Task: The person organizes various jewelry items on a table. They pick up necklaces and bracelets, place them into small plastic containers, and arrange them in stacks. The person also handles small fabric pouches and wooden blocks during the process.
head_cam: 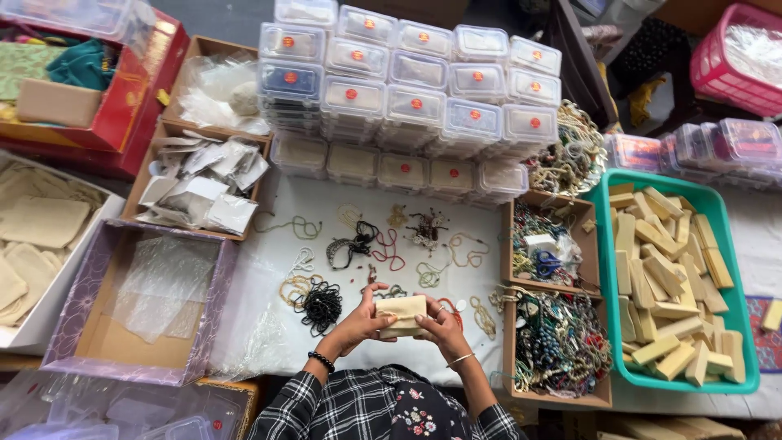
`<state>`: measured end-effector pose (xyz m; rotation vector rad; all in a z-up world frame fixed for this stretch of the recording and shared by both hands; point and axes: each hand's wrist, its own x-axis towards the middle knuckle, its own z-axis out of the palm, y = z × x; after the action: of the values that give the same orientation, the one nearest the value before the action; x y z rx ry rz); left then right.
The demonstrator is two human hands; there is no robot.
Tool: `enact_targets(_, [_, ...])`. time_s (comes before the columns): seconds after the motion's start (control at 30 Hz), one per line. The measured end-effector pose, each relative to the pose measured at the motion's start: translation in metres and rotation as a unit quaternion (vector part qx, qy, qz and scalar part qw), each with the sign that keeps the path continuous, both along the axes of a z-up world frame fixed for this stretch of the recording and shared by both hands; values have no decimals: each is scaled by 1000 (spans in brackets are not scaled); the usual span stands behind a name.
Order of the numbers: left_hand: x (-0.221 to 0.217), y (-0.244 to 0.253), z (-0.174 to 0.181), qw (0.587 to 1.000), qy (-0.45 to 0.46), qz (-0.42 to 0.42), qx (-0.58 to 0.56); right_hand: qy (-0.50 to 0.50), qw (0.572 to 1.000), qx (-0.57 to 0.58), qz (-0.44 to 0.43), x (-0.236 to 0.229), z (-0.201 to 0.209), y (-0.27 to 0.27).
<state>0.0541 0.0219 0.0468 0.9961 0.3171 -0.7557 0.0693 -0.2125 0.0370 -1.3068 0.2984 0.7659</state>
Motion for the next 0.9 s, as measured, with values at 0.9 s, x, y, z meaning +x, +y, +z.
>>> enact_targets(0.9, [-316,233,-141,606,161,38,778,-87,994,-6,-65,29,-44,52])
